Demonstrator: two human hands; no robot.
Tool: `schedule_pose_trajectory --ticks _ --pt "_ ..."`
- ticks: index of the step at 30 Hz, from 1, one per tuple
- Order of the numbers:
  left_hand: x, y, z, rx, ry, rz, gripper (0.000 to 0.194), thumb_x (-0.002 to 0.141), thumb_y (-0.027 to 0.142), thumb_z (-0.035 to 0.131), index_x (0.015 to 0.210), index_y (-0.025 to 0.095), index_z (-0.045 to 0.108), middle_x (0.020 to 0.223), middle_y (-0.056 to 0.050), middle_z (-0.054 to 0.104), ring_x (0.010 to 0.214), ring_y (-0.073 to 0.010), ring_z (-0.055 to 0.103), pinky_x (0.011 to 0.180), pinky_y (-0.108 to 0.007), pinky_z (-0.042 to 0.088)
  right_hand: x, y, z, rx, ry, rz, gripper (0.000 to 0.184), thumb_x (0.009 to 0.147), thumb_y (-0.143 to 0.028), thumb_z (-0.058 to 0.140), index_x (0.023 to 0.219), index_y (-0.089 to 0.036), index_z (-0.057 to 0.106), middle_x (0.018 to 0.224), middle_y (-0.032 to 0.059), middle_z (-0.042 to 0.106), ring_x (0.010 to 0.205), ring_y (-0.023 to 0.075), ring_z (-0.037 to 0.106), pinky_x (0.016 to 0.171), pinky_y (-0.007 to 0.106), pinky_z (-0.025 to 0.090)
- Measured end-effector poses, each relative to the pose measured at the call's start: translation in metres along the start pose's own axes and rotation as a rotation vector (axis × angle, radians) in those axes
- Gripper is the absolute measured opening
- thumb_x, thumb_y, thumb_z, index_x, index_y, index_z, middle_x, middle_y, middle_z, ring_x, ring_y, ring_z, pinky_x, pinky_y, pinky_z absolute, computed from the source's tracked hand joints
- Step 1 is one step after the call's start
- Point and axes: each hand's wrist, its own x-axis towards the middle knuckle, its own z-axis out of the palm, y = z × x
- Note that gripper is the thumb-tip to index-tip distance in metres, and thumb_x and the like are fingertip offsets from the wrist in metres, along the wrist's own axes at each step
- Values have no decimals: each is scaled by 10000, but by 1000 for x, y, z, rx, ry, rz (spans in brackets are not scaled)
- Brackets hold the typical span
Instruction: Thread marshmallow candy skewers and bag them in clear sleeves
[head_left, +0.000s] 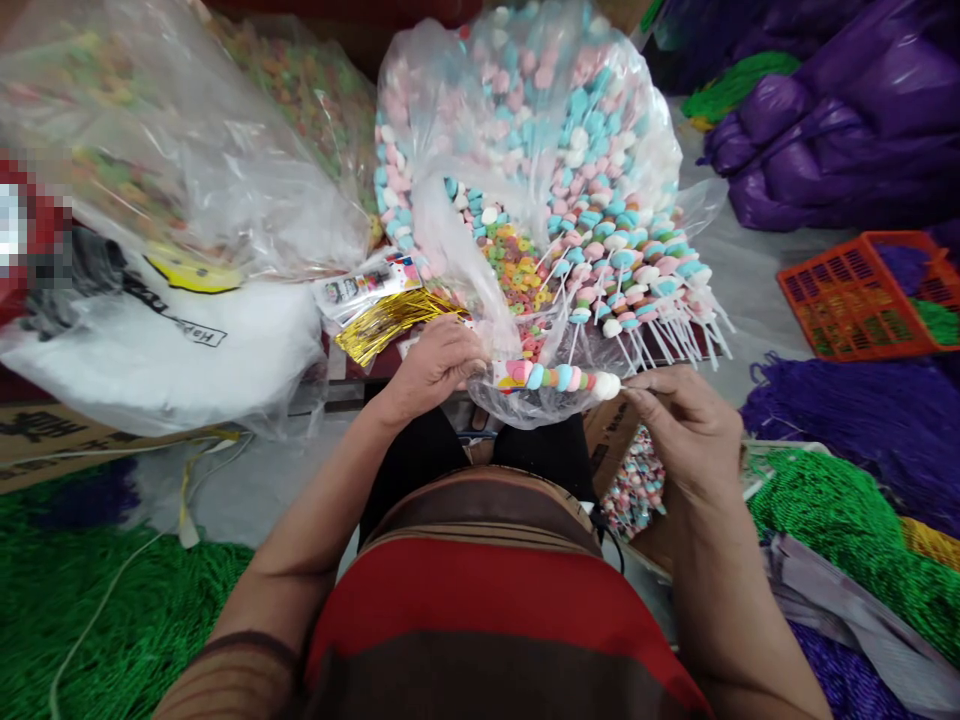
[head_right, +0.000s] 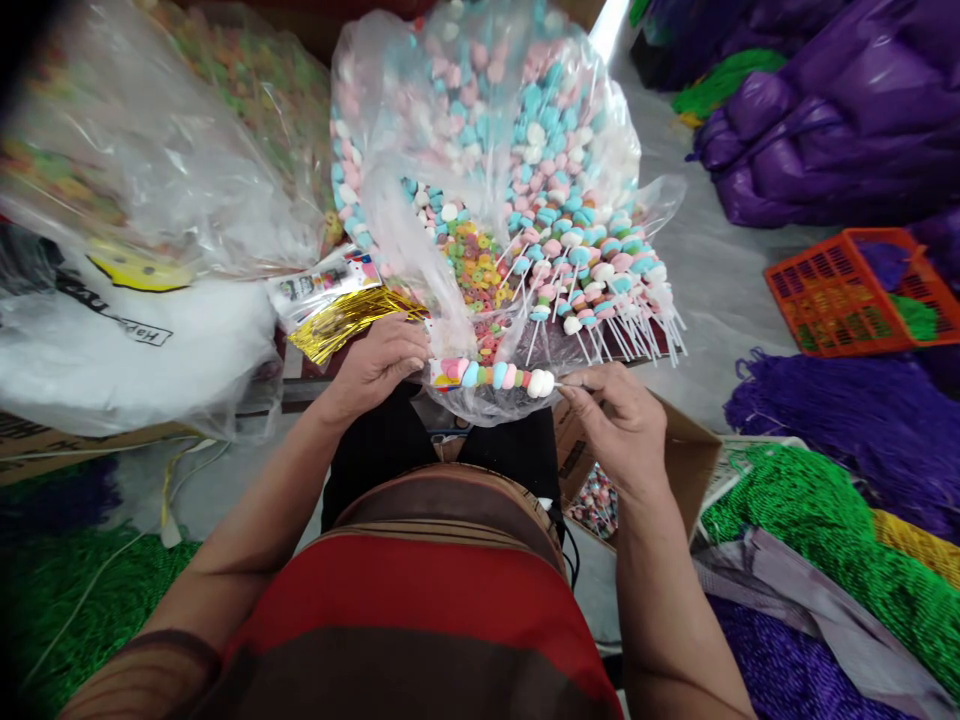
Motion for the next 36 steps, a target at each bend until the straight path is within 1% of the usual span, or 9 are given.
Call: schedule_pose_trajectory --ticks 5,13,17,23,25,28,32,34,36 --pt "0 0 2 52 -4 -8 464 1053 538 424 869 237 725 854 -52 757 876 -199 663 1039 -414 447 1 6 6 8 -8 16 164 900 -420 765 840 -267 764 826 33 745 779 212 682 789 373 547" --pt "-1 6 -1 183 5 -3 436 1062 493 427 862 232 713 814 -35 729 874 -192 648 1084 -409 433 -3 20 17 115 -132 191 254 856 -494 778 811 -244 788 785 26 781 722 210 714 711 356 586" --pt "-2 8 -8 162 3 -61 420 1057 494 442 835 237 689 800 -28 715 852 -193 632 1113 -422 423 -1 21 18 96 -180 177 314 875 -550 746 811 -248 802 785 39 794 721 228 732 695 364 592" --pt "0 10 -10 151 -9 -58 415 1055 488 446 825 240 687 774 -23 709 817 -187 625 1102 -414 432 0 18 16 -2 -291 93 392 941 -600 646 810 -252 771 701 21 745 622 185 668 608 306 503" --pt "2 12 -9 130 -13 -60 416 1053 493 446 834 241 694 775 -26 717 820 -191 627 1101 -420 429 -1 18 16 -19 -289 79 389 954 -588 632 816 -248 761 688 18 729 615 178 647 609 303 487" --pt "4 13 -7 98 -42 -65 411 1045 519 473 905 228 728 824 -46 748 848 -196 647 1002 -389 467 -3 19 19 3 -237 81 360 961 -560 631 843 -240 748 723 26 731 651 182 648 634 307 489" --pt "5 8 -3 14 -161 -92 485 1034 577 480 1054 182 760 866 -67 775 776 -167 673 724 -281 458 -2 21 27 -8 -239 49 290 949 -503 653 873 -238 745 756 31 734 692 192 664 662 315 497" --pt "6 5 -1 -18 -220 -89 533 1029 611 466 1058 174 769 823 -60 771 720 -156 668 669 -266 429 0 19 29 -27 -238 31 271 943 -483 658 874 -239 752 761 36 739 699 198 669 675 323 506" --pt "7 5 -2 15 -273 -66 556 1018 637 462 1026 179 777 819 -63 773 723 -167 671 675 -276 423 2 15 28 -30 -238 14 259 936 -474 668 876 -242 767 760 39 746 702 202 676 689 331 517"
